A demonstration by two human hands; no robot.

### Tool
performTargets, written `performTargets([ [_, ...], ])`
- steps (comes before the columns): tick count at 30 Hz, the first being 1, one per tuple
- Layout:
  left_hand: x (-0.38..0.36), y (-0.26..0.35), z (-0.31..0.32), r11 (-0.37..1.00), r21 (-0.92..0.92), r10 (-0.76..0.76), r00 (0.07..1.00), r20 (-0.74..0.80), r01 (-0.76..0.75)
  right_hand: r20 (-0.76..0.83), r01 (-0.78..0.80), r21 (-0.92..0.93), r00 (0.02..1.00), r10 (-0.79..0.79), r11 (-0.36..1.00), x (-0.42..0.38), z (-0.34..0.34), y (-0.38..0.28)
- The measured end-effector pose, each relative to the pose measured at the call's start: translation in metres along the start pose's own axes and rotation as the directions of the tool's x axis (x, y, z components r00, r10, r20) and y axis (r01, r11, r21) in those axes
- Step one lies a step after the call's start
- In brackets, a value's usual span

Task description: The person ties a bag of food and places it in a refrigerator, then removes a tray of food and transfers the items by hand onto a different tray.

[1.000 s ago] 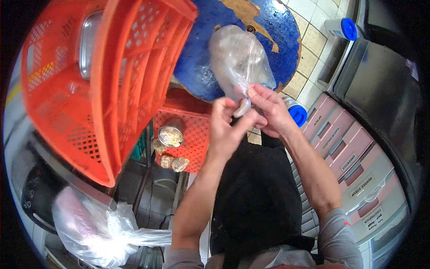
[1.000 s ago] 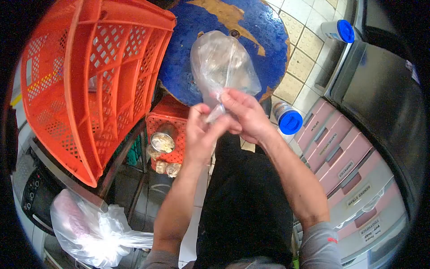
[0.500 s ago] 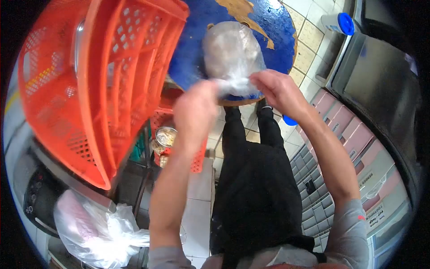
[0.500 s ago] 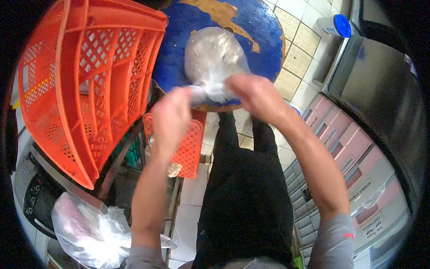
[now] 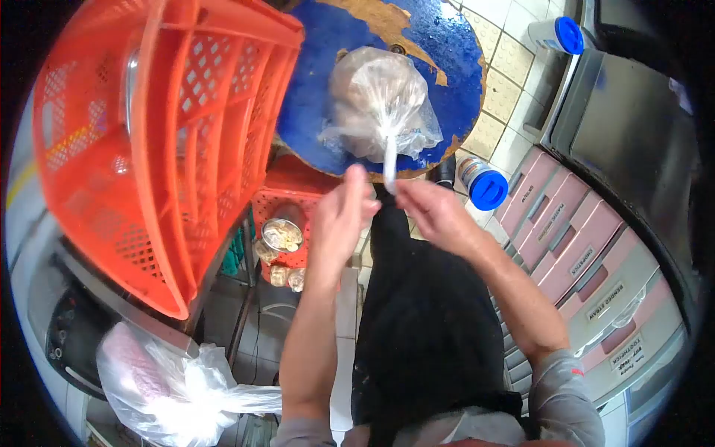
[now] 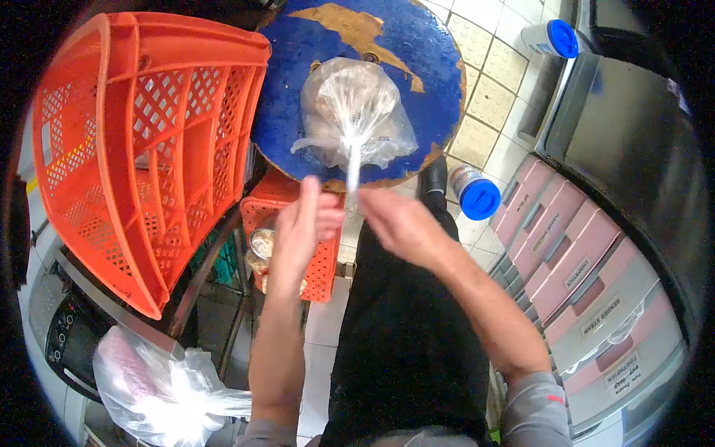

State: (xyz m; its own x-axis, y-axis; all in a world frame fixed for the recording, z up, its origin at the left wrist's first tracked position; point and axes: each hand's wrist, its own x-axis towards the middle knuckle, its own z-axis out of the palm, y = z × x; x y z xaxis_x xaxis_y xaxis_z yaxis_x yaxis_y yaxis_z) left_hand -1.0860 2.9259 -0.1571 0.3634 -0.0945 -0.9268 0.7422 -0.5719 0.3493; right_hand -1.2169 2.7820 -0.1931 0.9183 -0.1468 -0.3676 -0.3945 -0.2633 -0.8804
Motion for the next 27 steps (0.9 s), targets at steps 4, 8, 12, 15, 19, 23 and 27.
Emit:
performTargets([
  [4,0.055,-0.016,0.024,0.938,-0.021,0.347,0.932,0.099,-0.347,0.050,0.018,0.040,0.999,-0.020,0.999,0.006,0.005,-0.008],
  [8,0.042,-0.014,0.018,0.959,-0.113,0.259,0.965,-0.033,-0.262,0.091,-0.419,0.316,0.906,0.413,0.851,0.000,-0.017,0.033],
  [12,0.029,-0.043,0.028,0.791,0.147,0.595,0.803,0.039,-0.594,0.270,-0.554,0.651,0.808,0.524,0.519,-0.003,-0.005,0.055],
  [15,0.008,-0.039,0.038,0.599,0.531,0.607,0.772,0.188,-0.600,0.432,-0.578,0.779,0.776,0.459,0.245,0.007,0.029,0.043],
  [19,0.002,0.006,0.032,0.205,0.812,0.470,0.782,0.408,-0.547,0.277,-0.341,0.930,0.895,0.350,0.134,0.039,0.055,0.052],
  [23,0.013,0.067,0.080,-0.107,0.750,0.746,0.445,0.495,-0.653,0.191,-0.299,0.920,0.906,0.378,0.251,0.042,0.043,0.031],
  [27,0.103,0.048,0.144,-0.408,0.615,0.625,0.284,0.727,-0.675,-0.061,-0.168,0.657,0.960,0.274,0.735,0.033,0.070,0.042],
])
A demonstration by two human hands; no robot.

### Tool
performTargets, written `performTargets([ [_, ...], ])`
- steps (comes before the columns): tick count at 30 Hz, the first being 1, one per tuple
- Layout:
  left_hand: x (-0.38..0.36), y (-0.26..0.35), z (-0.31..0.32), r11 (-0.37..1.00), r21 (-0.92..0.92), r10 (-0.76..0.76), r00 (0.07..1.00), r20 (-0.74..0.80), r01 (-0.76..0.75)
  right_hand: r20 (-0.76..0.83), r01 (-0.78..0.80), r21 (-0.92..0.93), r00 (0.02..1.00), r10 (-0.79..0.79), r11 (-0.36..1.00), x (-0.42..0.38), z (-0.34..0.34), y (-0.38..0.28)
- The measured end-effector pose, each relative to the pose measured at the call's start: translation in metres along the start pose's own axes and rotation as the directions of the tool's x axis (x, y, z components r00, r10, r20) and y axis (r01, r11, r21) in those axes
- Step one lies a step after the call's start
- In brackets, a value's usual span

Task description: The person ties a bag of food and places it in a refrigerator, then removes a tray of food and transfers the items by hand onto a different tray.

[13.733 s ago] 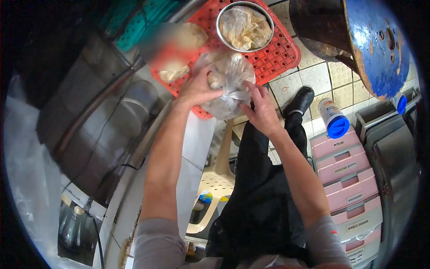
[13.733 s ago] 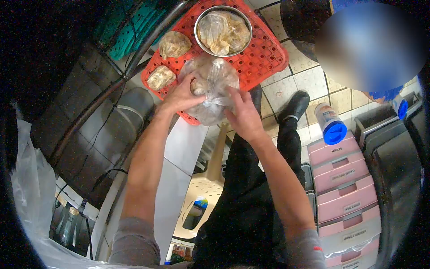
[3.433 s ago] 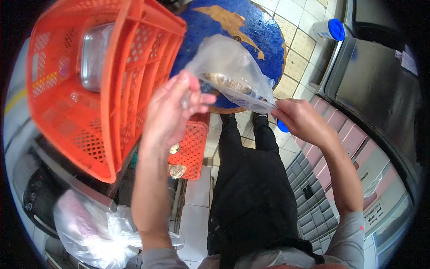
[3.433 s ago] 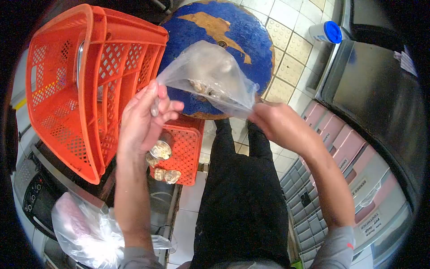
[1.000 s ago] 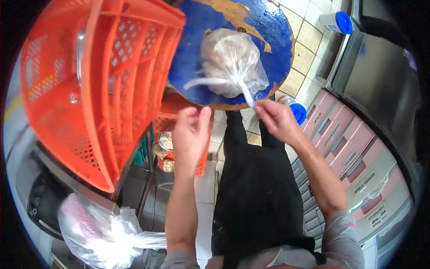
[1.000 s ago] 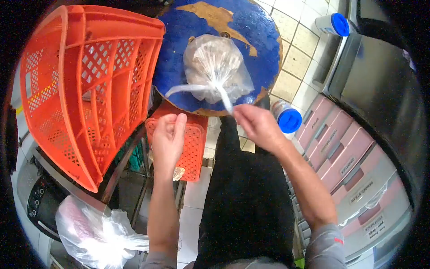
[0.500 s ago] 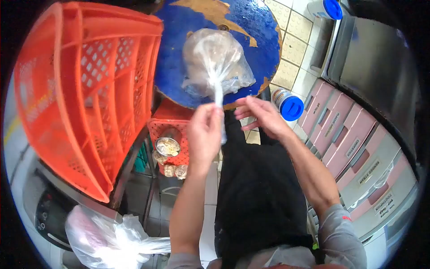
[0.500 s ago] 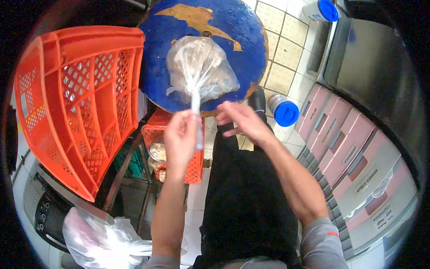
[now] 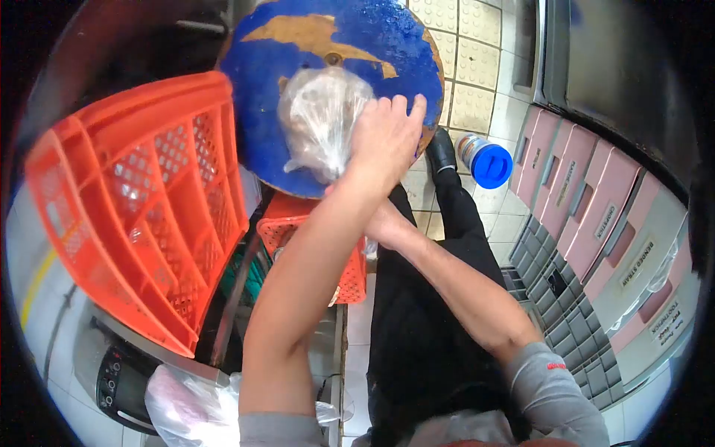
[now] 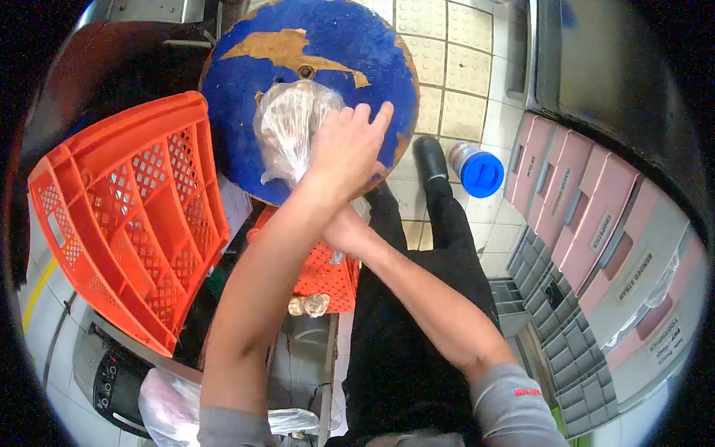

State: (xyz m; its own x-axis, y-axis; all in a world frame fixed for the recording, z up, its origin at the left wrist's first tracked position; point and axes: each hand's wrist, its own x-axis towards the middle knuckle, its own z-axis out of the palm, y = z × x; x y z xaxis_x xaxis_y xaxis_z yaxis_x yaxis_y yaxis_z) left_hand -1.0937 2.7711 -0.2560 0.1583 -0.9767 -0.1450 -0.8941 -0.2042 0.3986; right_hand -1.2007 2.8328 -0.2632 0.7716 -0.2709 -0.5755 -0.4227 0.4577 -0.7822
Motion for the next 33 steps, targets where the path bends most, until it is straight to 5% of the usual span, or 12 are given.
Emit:
performTargets([
  [2,0.009,-0.018,0.038,0.975,0.184,0.061,0.947,0.314,-0.124,-0.025,0.036,0.021,0.999,-0.035,0.999,-0.005,0.000,0.007],
  [6,0.011,-0.045,0.000,0.994,0.039,-0.112,0.937,0.331,0.105,-0.019,-0.130,0.065,0.991,0.131,0.989,-0.013,-0.014,0.001],
  [8,-0.003,-0.068,-0.008,0.889,-0.417,-0.224,0.974,-0.039,0.188,-0.055,0.058,-0.037,0.997,-0.060,0.998,-0.019,-0.027,-0.017],
  [9,-0.008,-0.060,-0.026,0.893,-0.409,-0.223,0.974,-0.043,0.186,-0.050,0.108,-0.077,0.993,-0.112,0.991,-0.025,-0.032,-0.026],
  [11,-0.036,-0.038,-0.065,0.287,-0.848,-0.608,0.769,0.199,0.446,-0.019,0.085,-0.132,0.996,-0.088,0.988,-0.045,-0.045,-0.041],
  [14,-0.073,-0.035,-0.088,0.170,-0.944,-0.723,0.687,0.075,0.282,-0.041,0.013,-0.141,0.999,-0.019,0.990,-0.069,-0.063,-0.064],
  [16,-0.090,-0.055,-0.069,0.529,-0.770,-0.667,0.735,-0.117,0.358,-0.092,-0.094,-0.122,0.992,0.083,0.988,-0.071,-0.074,-0.069],
  [18,-0.094,-0.060,-0.088,0.726,-0.409,-0.612,0.791,-0.015,0.554,-0.088,-0.118,-0.240,0.991,0.100,0.964,-0.062,-0.082,-0.067],
  [21,-0.106,-0.070,-0.084,0.740,-0.256,-0.649,0.761,-0.029,0.622,-0.053,-0.057,-0.323,0.998,0.042,0.945,-0.048,-0.083,-0.078],
  [23,-0.119,-0.076,-0.072,0.796,-0.282,-0.599,0.763,-0.244,0.535,-0.055,-0.085,-0.344,0.996,0.070,0.935,-0.043,-0.082,-0.082],
  [28,-0.133,-0.064,-0.075,0.711,-0.479,-0.669,0.706,-0.233,0.515,-0.070,-0.114,-0.372,0.993,0.094,0.921,-0.040,-0.083,-0.085],
  [33,-0.123,-0.043,-0.096,0.865,-0.266,-0.454,0.889,-0.058,0.425,-0.090,-0.098,-0.340,0.993,0.071,0.935,-0.041,-0.081,-0.086],
])
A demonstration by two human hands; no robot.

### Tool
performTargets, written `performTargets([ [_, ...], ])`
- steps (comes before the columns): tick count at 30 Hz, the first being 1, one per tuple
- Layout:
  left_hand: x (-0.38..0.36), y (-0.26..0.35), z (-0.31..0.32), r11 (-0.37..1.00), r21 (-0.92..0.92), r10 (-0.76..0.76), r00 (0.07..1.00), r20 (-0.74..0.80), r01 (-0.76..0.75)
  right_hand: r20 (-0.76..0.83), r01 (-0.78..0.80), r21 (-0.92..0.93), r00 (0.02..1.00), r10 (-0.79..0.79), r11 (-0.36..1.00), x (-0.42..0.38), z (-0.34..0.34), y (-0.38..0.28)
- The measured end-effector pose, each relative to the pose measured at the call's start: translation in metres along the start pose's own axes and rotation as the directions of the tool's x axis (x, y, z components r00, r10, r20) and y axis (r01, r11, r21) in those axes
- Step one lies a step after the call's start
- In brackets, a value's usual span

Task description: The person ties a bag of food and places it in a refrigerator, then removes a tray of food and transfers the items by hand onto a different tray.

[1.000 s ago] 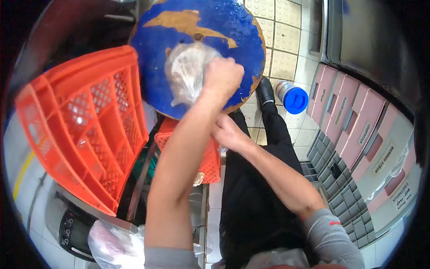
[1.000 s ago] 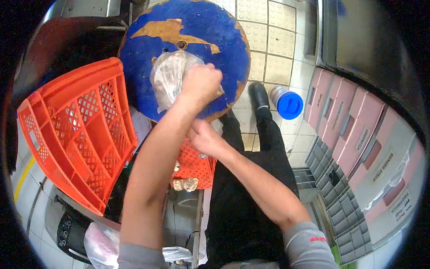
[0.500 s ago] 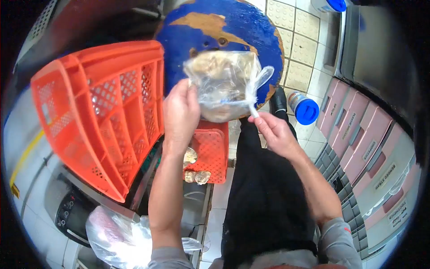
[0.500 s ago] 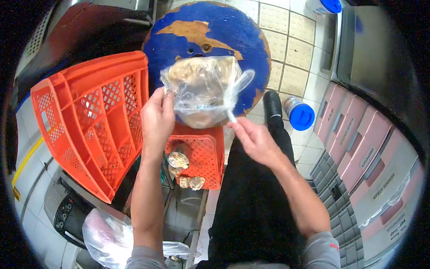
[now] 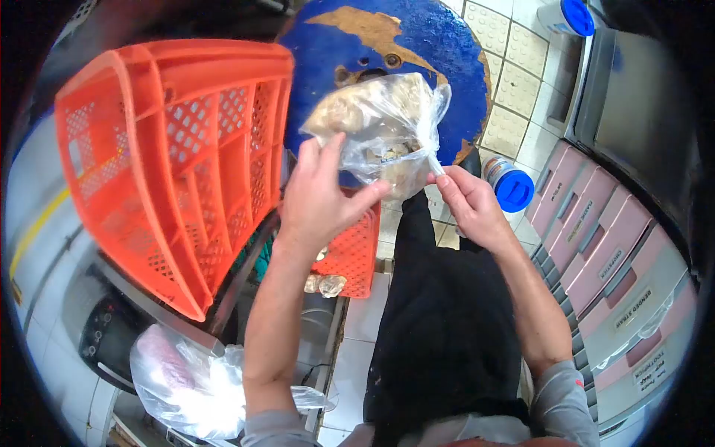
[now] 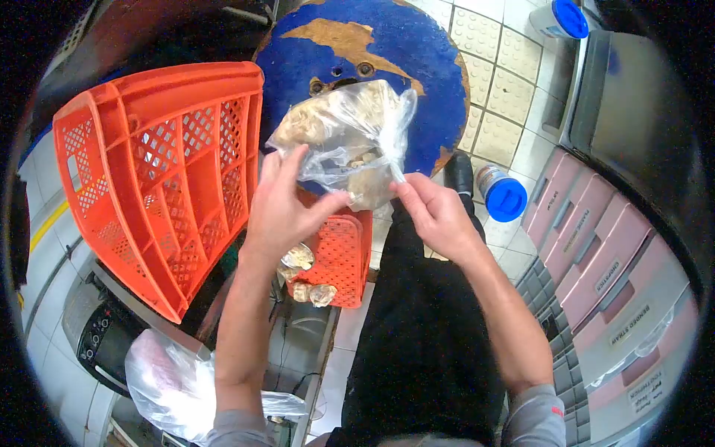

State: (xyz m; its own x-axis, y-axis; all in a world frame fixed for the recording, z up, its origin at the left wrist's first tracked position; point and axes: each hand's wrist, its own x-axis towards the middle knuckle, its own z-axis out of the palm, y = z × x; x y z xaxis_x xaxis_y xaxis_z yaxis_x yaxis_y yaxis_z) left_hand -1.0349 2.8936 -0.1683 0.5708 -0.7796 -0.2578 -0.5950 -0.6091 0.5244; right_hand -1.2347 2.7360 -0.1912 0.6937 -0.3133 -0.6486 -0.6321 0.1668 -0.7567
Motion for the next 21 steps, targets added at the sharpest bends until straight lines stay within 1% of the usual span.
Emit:
performTargets([
  [1,0.000,0.005,-0.001,0.984,0.172,0.047,0.999,0.026,-0.050,0.009,-0.040,-0.007,0.999,0.040,0.999,-0.002,0.001,-0.003],
  [2,0.003,0.004,0.000,0.968,0.238,0.054,0.991,0.124,-0.083,0.010,-0.038,-0.006,0.999,0.038,0.999,-0.003,0.003,-0.003],
  [3,0.007,0.005,-0.003,0.967,0.241,0.057,0.991,0.121,-0.085,0.002,0.009,-0.051,1.000,-0.009,0.999,-0.005,0.005,-0.001],
  [4,0.012,0.007,-0.006,0.929,0.340,0.115,0.987,0.111,-0.147,-0.006,0.052,-0.097,0.999,-0.053,0.994,-0.007,0.004,0.000],
  [5,0.017,0.012,-0.008,0.879,0.431,0.176,0.978,0.108,-0.205,-0.014,0.049,-0.099,0.999,-0.050,0.994,-0.009,0.002,0.000],
  [6,0.019,0.020,-0.013,0.855,0.449,0.251,0.965,0.079,-0.259,-0.009,0.054,-0.101,0.998,-0.056,0.993,-0.012,0.001,0.000],
  [7,0.017,0.024,-0.013,0.857,0.443,0.254,0.964,0.082,-0.264,-0.002,0.060,-0.103,0.998,-0.061,0.993,-0.014,0.000,0.000],
  [8,0.016,0.028,-0.012,0.912,0.302,0.248,0.960,0.130,-0.276,-0.036,0.139,-0.095,0.989,-0.143,0.986,-0.013,0.002,0.007],
  [9,0.016,0.032,-0.011,0.948,0.155,0.250,0.952,0.179,-0.278,-0.045,0.135,-0.096,0.989,-0.139,0.986,-0.014,0.000,0.008],
  [10,0.017,0.038,-0.011,0.972,0.080,0.200,0.956,0.216,-0.221,-0.008,0.132,-0.105,0.991,-0.134,0.986,-0.015,-0.001,0.007],
  [11,0.018,0.041,-0.010,0.970,0.075,0.211,0.952,0.220,-0.232,0.028,0.129,-0.114,0.992,-0.127,0.985,-0.015,-0.001,0.006],
  [12,0.020,0.042,-0.009,0.978,0.023,0.199,0.961,0.191,-0.207,0.029,0.179,-0.162,0.984,-0.176,0.971,-0.014,0.000,0.009],
  [13,0.022,0.044,-0.008,0.983,-0.028,0.183,0.969,0.163,-0.181,0.018,0.173,-0.161,0.985,-0.173,0.972,-0.014,0.001,0.011],
  [14,0.025,0.045,-0.009,0.979,0.015,0.198,0.958,0.208,-0.205,0.037,0.195,-0.156,0.981,-0.191,0.968,-0.014,0.002,0.014],
  [15,0.028,0.047,-0.010,0.977,0.014,0.204,0.955,0.214,-0.211,0.059,0.216,-0.150,0.976,-0.209,0.965,-0.015,0.004,0.015],
  [17,0.032,0.046,-0.013,0.916,0.129,0.326,0.891,0.316,-0.381,0.056,0.200,-0.144,0.980,-0.193,0.969,-0.013,0.004,0.019],
  [18,0.035,0.039,-0.015,0.914,0.130,0.327,0.889,0.321,-0.384,0.048,0.189,-0.143,0.982,-0.184,0.972,-0.011,0.005,0.023],
  [20,0.042,0.021,-0.017,0.905,0.263,0.251,0.919,0.303,-0.334,0.040,0.179,-0.136,0.984,-0.175,0.975,-0.007,0.005,0.025],
  [21,0.045,0.017,-0.016,0.934,0.301,0.117,0.960,0.255,-0.194,0.032,0.177,-0.113,0.984,-0.175,0.978,-0.005,0.005,0.025],
])
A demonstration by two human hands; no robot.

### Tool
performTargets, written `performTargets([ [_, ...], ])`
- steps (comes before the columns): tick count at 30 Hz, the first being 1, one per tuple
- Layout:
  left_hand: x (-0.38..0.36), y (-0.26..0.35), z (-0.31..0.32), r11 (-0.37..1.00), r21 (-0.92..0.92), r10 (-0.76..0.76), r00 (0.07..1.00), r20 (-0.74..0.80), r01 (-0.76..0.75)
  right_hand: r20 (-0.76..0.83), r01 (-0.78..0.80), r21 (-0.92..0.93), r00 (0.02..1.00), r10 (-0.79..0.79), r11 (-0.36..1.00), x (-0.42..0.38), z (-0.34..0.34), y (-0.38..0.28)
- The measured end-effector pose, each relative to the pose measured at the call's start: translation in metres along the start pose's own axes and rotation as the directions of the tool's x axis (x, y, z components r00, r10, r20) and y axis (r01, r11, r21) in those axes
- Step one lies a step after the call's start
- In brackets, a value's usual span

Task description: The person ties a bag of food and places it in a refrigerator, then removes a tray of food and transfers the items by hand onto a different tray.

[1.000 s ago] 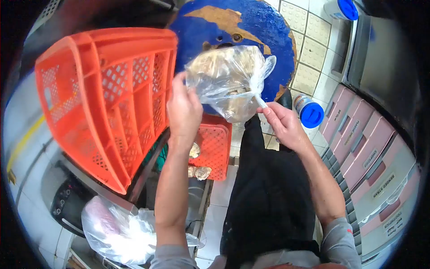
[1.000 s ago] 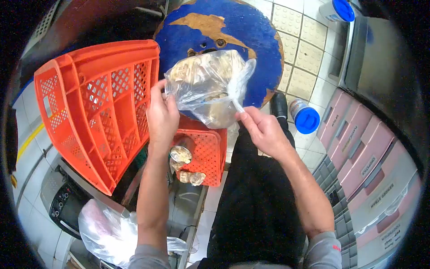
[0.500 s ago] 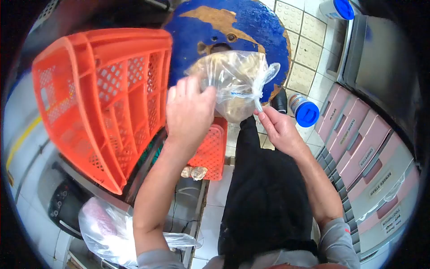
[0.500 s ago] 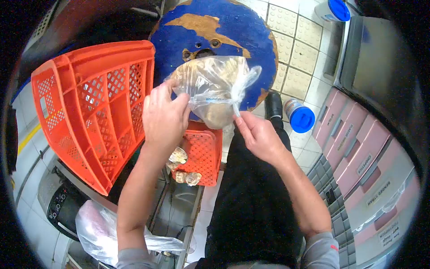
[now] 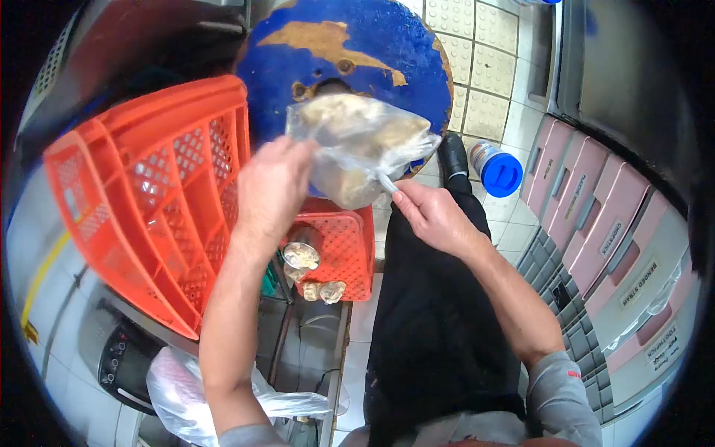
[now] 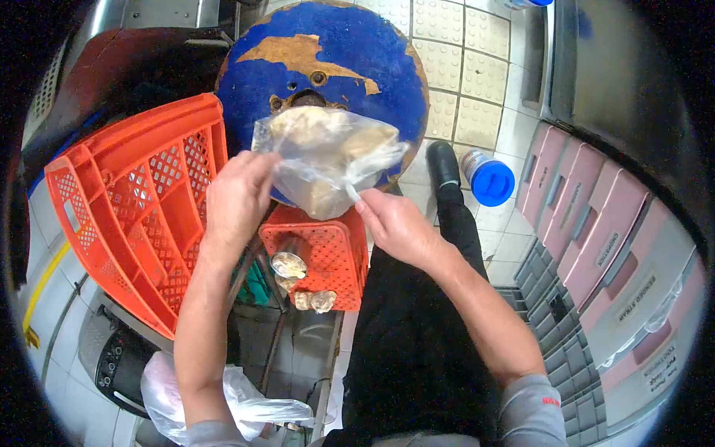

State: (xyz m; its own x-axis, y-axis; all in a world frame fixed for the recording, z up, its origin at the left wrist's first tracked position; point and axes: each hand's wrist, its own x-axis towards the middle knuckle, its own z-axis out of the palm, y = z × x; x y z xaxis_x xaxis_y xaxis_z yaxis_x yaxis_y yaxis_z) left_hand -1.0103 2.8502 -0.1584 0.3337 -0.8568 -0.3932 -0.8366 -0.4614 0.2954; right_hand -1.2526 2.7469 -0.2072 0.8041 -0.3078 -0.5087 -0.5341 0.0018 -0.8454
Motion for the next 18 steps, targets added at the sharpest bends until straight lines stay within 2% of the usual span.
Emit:
performTargets([
  [2,0.004,-0.013,0.011,0.996,-0.015,-0.091,0.995,-0.040,0.091,-0.010,0.001,0.027,1.000,-0.001,1.000,0.006,0.001,0.001],
  [6,0.013,-0.019,0.014,0.992,0.002,-0.125,0.992,0.006,0.125,-0.038,0.023,0.007,0.999,-0.022,1.000,0.019,0.005,0.009],
  [8,0.025,-0.012,0.007,0.991,0.031,-0.126,0.990,-0.070,0.129,-0.073,0.029,-0.009,0.997,-0.030,1.000,0.028,0.003,0.011],
  [9,0.034,-0.008,0.008,0.996,0.088,0.002,0.963,-0.269,0.022,-0.070,-0.010,0.007,0.997,0.011,1.000,0.031,0.002,0.009],
  [10,0.045,-0.001,0.009,0.996,0.092,0.006,0.964,-0.265,0.019,-0.065,-0.049,0.023,0.997,0.050,0.999,0.034,0.002,0.008],
  [12,0.072,0.021,0.015,0.991,-0.109,0.041,0.960,-0.278,-0.074,-0.074,-0.021,-0.008,0.997,0.020,1.000,0.038,0.005,0.010],
  [14,0.098,0.043,0.032,0.978,-0.203,-0.057,0.997,-0.053,0.046,-0.102,0.021,0.032,0.995,-0.018,0.999,0.040,0.009,0.009],
  [15,0.110,0.051,0.046,0.977,-0.207,-0.053,0.997,-0.054,0.041,-0.106,0.018,0.029,0.994,-0.015,0.999,0.039,0.010,0.009],
  [17,0.128,0.061,0.071,0.993,-0.107,-0.033,0.994,0.102,0.044,-0.120,0.041,0.026,0.992,-0.038,0.999,0.036,0.011,0.010],
  [18,0.136,0.061,0.076,0.993,-0.111,-0.028,0.994,0.102,0.039,-0.123,0.037,0.023,0.992,-0.034,0.999,0.035,0.009,0.012],
])
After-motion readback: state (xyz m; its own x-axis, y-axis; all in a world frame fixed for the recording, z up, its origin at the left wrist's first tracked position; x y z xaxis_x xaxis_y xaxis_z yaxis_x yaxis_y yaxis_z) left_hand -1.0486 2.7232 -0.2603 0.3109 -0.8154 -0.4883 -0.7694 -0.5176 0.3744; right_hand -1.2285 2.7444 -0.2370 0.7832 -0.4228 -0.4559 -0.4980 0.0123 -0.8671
